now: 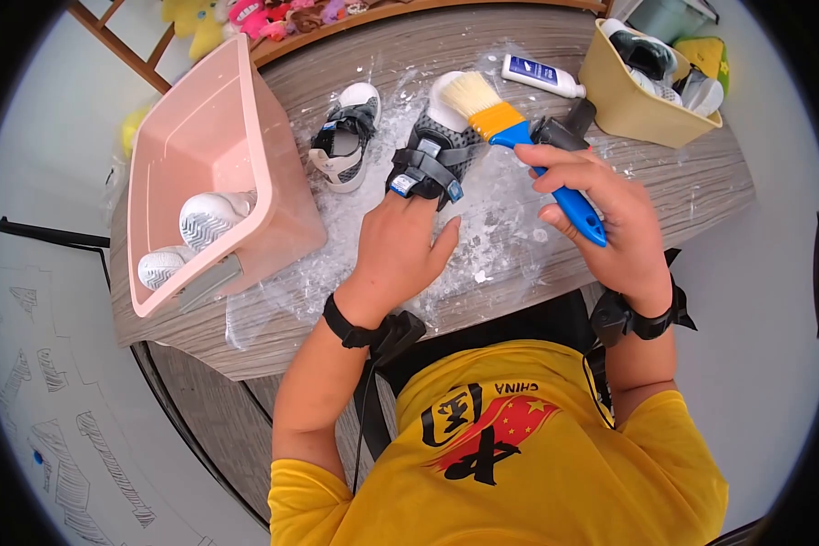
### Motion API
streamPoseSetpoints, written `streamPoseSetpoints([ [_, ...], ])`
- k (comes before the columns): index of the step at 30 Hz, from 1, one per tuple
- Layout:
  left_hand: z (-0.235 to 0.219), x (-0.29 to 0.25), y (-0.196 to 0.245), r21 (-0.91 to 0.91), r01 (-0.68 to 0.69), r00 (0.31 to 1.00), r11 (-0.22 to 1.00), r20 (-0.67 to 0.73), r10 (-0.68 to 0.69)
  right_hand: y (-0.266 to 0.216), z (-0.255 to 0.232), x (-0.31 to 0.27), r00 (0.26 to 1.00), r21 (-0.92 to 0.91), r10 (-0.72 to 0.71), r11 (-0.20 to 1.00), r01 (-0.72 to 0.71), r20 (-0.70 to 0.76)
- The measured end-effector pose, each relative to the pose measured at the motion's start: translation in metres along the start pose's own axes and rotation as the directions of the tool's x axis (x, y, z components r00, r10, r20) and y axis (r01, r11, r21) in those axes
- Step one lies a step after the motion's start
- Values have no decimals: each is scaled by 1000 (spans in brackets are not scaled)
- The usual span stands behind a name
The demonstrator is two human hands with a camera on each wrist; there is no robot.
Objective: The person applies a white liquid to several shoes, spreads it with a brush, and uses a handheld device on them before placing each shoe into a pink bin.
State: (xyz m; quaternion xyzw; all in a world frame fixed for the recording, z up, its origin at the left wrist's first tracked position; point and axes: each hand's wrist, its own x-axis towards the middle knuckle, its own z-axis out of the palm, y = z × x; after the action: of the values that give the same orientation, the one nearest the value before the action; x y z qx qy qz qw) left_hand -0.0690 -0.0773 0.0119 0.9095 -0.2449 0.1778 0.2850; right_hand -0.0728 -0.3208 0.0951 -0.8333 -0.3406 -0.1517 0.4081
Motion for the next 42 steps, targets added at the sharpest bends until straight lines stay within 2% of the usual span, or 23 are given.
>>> streamPoseSetpoints([
  [3,-3,1,-1,-62,15,1000,998,-17,-16,1,5,-3,1000,42,6,999,-7,31],
  [6,-6,1,1,-177,147,989,973,46,-141,-1,12,-8,991,55,-12,998,5,133],
  [9,-7,-2,-3,-293,240,971,925,75,-228,-1,21,-14,975,192,-26,981,-17,219],
  [12,2,-8,-15,-418,154,986,895,0,-170,-2,16,-15,971,200,21,977,-70,238],
  [13,7,-10,-19,-549,183,979,816,27,-201,-2,13,-15,971,200,44,975,-93,235],
  [15,12,-11,-23,-769,231,964,597,95,-250,-1,9,-17,991,291,58,952,-92,125],
  [18,0,3,-15,-948,240,962,211,202,-184,2,11,-19,995,383,65,923,-32,-75],
  [19,-4,5,-12,-954,249,960,168,220,-173,3,12,-19,987,402,66,915,-1,-146],
  [21,-9,7,-10,-960,268,956,82,254,-148,3,11,-18,986,343,12,938,46,-166],
  [25,-8,8,-8,-972,235,969,4,234,-86,2,16,-17,972,319,-33,941,109,-234],
  [27,-9,9,-4,-970,240,968,-21,241,-71,0,14,-14,981,302,-54,947,110,-188],
  [29,-10,8,-4,-972,235,970,-26,236,-52,-4,11,-11,995,271,-81,958,94,-60],
  [32,-11,9,1,-980,198,978,-9,198,-68,-5,16,-9,997,250,-80,965,80,-8],
  [36,-12,11,1,-992,121,991,-18,122,-48,-4,12,-6,990,261,-139,957,125,34],
  [39,-15,13,5,-983,121,989,-138,131,-66,-7,9,-5,986,273,-163,951,147,38],
  [42,-19,13,10,-978,86,987,-189,109,-115,-9,8,-7,982,313,-188,934,175,13],
])
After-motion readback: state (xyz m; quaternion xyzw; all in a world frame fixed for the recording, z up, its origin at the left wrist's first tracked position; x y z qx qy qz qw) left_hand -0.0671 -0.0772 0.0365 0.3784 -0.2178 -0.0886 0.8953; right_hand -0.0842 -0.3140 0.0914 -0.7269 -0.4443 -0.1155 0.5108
